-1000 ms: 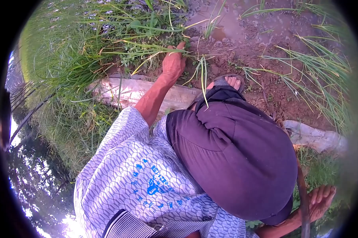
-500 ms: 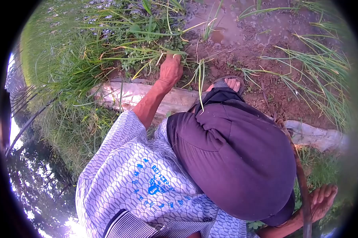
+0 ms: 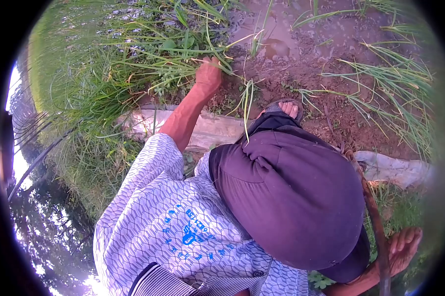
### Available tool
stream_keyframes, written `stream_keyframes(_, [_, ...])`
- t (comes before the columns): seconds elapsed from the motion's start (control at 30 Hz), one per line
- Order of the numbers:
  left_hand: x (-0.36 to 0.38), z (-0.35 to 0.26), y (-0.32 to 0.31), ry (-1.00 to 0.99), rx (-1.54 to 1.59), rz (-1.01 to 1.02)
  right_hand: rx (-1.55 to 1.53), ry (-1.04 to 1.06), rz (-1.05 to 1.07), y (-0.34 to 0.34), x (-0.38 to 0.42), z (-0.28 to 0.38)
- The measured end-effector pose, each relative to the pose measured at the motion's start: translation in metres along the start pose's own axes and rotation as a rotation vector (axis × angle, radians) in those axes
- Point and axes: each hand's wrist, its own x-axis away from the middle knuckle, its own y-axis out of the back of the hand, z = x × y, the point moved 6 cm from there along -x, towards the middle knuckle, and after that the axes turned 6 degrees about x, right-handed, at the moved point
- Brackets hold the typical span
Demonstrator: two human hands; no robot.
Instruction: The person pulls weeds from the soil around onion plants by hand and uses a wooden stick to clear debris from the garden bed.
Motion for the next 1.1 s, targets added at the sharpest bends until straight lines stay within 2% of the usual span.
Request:
stream_keyframes(0.1, [-0.006, 0.001, -0.007, -0.066, -0.038, 0.079, 0.011, 0.009, 0.002, -0.002, 0.000, 0.000])
stream_keyframes(0.33, [0.014, 0.007, 0.009, -0.152, 0.220, 0.032, 0.026, 0.024, -0.062, -0.007, 0.000, -0.001])
stream_keyframes(0.37, [0.016, 0.012, 0.011, -0.121, 0.228, 0.045, 0.033, 0.020, -0.063, -0.008, 0.000, -0.001])
stream_keyframes(0.47, [0.024, 0.026, 0.042, 0.258, 0.497, -0.038, 0.039, 0.020, -0.050, -0.014, -0.001, -0.003])
stream_keyframes(0.5, [0.030, 0.033, 0.045, 0.277, 0.607, -0.166, 0.034, 0.013, -0.037, -0.017, -0.002, -0.004])
stream_keyframes(0.6, [0.049, 0.040, 0.036, 0.346, 0.582, -0.135, 0.048, 0.014, -0.078, -0.021, -0.001, -0.003])
stream_keyframes(0.73, [0.065, 0.015, 0.073, 0.211, 0.626, -0.279, 0.053, 0.004, -0.150, -0.014, 0.000, -0.003])
stream_keyframes(0.77, [0.063, 0.014, 0.074, 0.174, 0.550, -0.308, 0.055, -0.004, -0.138, -0.012, 0.000, -0.003])
stream_keyframes(0.87, [0.046, 0.002, 0.082, 0.018, 0.643, -0.336, 0.063, -0.005, -0.117, -0.011, -0.003, -0.002])
stream_keyframes(0.9, [0.036, 0.001, 0.081, 0.081, 0.598, -0.246, 0.074, 0.005, -0.137, -0.013, -0.002, -0.002])
stream_keyframes(1.0, [0.013, 0.004, 0.046, 0.031, 0.478, -0.154, 0.087, 0.009, -0.159, -0.013, 0.002, -0.001])
stream_keyframes(1.03, [0.011, 0.001, 0.041, 0.120, 0.419, -0.066, 0.082, 0.013, -0.153, -0.013, 0.000, -0.002])
stream_keyframes(1.1, [0.005, -0.006, 0.031, 0.064, 0.319, -0.089, 0.064, 0.010, -0.129, -0.010, -0.002, -0.003])
